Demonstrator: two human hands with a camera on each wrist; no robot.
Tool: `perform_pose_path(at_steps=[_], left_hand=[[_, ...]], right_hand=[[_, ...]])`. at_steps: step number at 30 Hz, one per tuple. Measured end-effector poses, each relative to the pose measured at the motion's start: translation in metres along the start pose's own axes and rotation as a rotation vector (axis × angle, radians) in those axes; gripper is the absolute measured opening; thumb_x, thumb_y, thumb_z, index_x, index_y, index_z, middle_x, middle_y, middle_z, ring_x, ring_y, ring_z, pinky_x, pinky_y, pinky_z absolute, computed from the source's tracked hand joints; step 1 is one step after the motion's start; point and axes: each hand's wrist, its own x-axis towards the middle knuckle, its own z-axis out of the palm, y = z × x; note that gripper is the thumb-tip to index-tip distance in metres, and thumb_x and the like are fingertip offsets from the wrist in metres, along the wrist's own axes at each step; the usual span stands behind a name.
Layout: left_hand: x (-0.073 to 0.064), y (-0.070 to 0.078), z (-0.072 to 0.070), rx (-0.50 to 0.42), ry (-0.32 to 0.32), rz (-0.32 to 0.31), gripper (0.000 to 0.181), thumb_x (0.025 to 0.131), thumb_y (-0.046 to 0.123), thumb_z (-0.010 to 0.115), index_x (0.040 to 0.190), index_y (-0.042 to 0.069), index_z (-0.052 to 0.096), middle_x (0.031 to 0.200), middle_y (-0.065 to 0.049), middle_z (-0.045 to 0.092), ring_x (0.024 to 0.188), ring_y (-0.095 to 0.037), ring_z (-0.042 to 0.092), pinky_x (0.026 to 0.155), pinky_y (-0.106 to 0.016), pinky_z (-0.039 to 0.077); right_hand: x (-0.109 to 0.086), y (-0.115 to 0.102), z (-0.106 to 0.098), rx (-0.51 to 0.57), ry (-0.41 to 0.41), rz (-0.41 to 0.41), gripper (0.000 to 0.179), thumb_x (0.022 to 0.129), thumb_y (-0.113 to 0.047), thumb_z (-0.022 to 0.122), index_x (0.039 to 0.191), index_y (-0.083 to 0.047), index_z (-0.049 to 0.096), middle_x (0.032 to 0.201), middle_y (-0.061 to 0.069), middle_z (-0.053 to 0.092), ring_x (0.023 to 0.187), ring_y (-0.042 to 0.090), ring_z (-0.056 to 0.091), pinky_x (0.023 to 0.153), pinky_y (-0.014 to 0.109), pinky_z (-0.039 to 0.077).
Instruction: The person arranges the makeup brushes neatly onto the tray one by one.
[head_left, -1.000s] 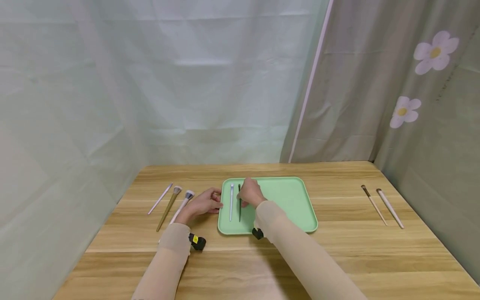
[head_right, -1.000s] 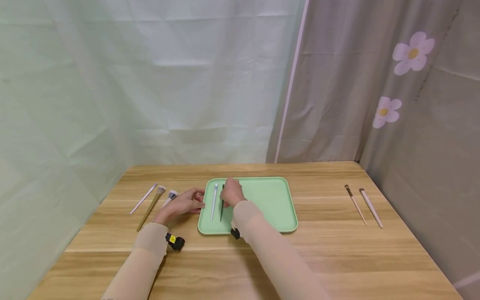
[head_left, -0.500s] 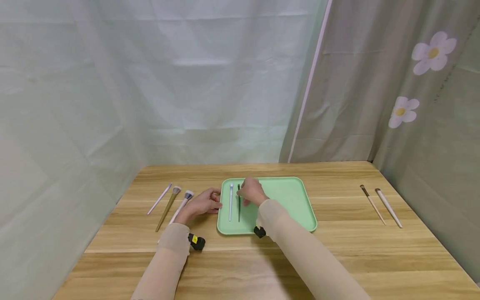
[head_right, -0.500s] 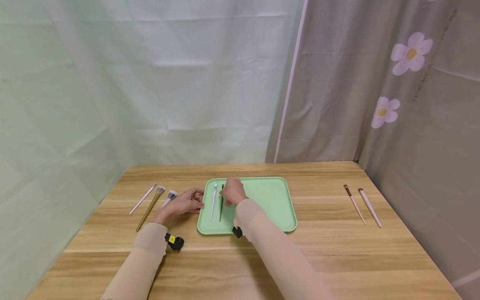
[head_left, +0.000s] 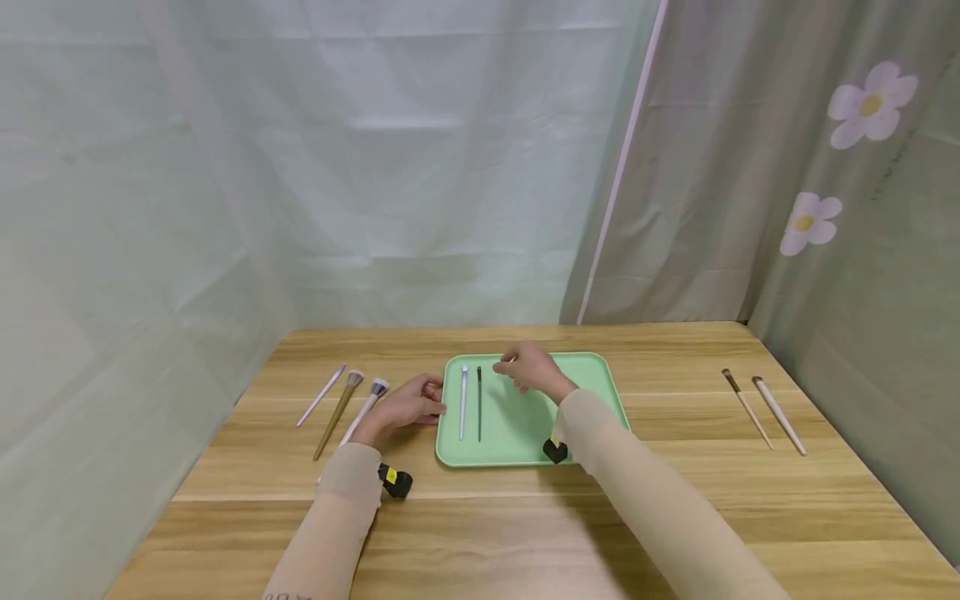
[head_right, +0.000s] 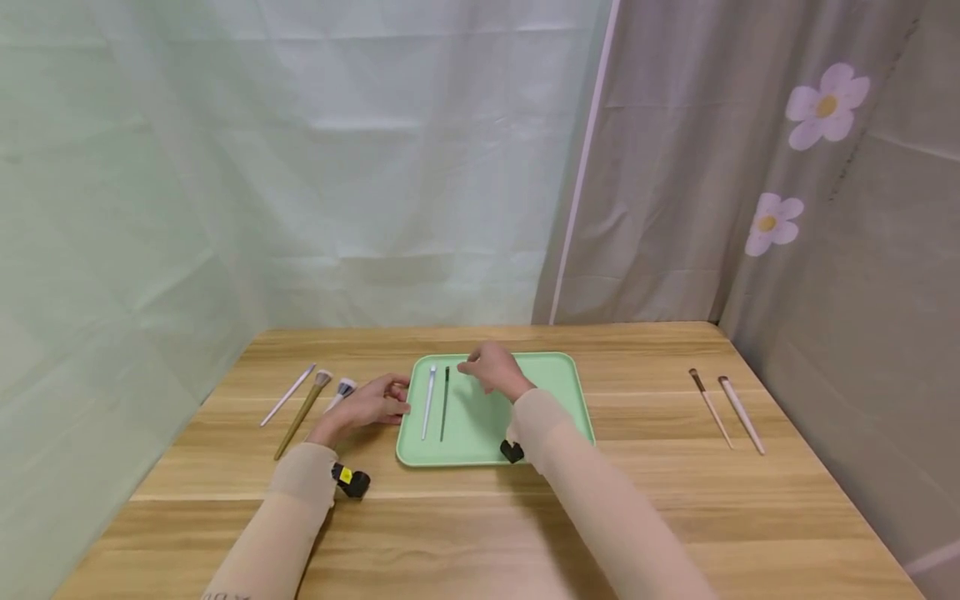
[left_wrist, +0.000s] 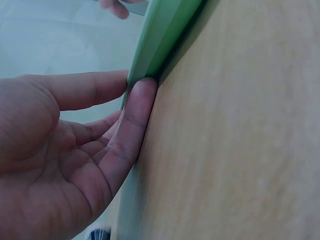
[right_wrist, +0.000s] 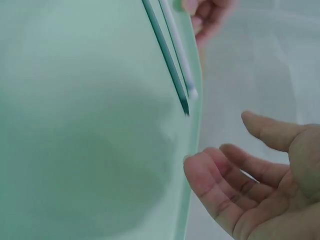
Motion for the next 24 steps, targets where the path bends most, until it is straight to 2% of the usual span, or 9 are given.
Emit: perform_pose_path(at_steps=[3,9,15,18,22,24], left_hand=[[0.0,0.001,0.0,0.003,0.007,-0.005,0.056,0.1,-0.001,0.061,0.149,-0.012,0.035,0.113,-0.019,0.051,0.095,-0.023,0.062,0.085,-0.035,0.061],[0.0,0.001,0.0,0.01,0.011,-0.006,0.055,0.1,-0.001,0.062,0.148,-0.011,0.036,0.112,-0.018,0.05,0.094,-0.022,0.061,0.085,-0.035,0.061],[0.001,0.0,0.0,0.009,0.015,-0.009,0.055,0.1,-0.001,0.062,0.148,-0.011,0.037,0.111,-0.018,0.051,0.093,-0.022,0.062,0.082,-0.033,0.061],[0.002,-0.001,0.001,0.004,0.026,-0.021,0.055,0.1,-0.001,0.063,0.148,-0.009,0.038,0.112,-0.017,0.051,0.093,-0.022,0.062,0.082,-0.032,0.06],[0.001,0.0,0.001,0.009,0.027,-0.018,0.054,0.099,-0.002,0.063,0.147,-0.01,0.039,0.111,-0.017,0.051,0.092,-0.022,0.062,0.082,-0.033,0.06],[0.001,0.0,0.001,0.007,0.026,-0.016,0.054,0.099,-0.002,0.063,0.147,-0.01,0.039,0.11,-0.017,0.051,0.092,-0.022,0.061,0.081,-0.032,0.06]], right_hand=[[-0.001,0.009,-0.012,0.007,-0.013,-0.02,0.037,0.104,-0.024,0.066,0.131,0.001,0.068,0.104,0.022,0.071,0.085,0.037,0.069,0.072,0.042,0.063],[-0.006,0.023,-0.033,0.023,-0.043,-0.056,0.033,0.105,-0.023,0.065,0.129,0.001,0.069,0.109,0.023,0.07,0.093,0.04,0.066,0.077,0.046,0.062],[-0.013,0.036,-0.054,-0.013,-0.1,-0.127,0.033,0.103,-0.016,0.068,0.127,0.006,0.067,0.109,0.017,0.071,0.101,0.04,0.065,0.083,0.047,0.06],[-0.016,0.042,-0.062,-0.038,-0.101,-0.157,0.031,0.101,-0.012,0.069,0.125,0.008,0.067,0.108,0.013,0.07,0.1,0.035,0.066,0.082,0.045,0.06],[-0.02,0.049,-0.07,-0.049,-0.085,-0.175,0.033,0.101,-0.012,0.068,0.127,0.008,0.066,0.112,0.015,0.07,0.097,0.026,0.066,0.081,0.04,0.059],[-0.022,0.052,-0.075,-0.048,-0.08,-0.178,0.034,0.102,-0.012,0.068,0.128,0.009,0.065,0.113,0.016,0.07,0.098,0.026,0.067,0.082,0.039,0.059]])
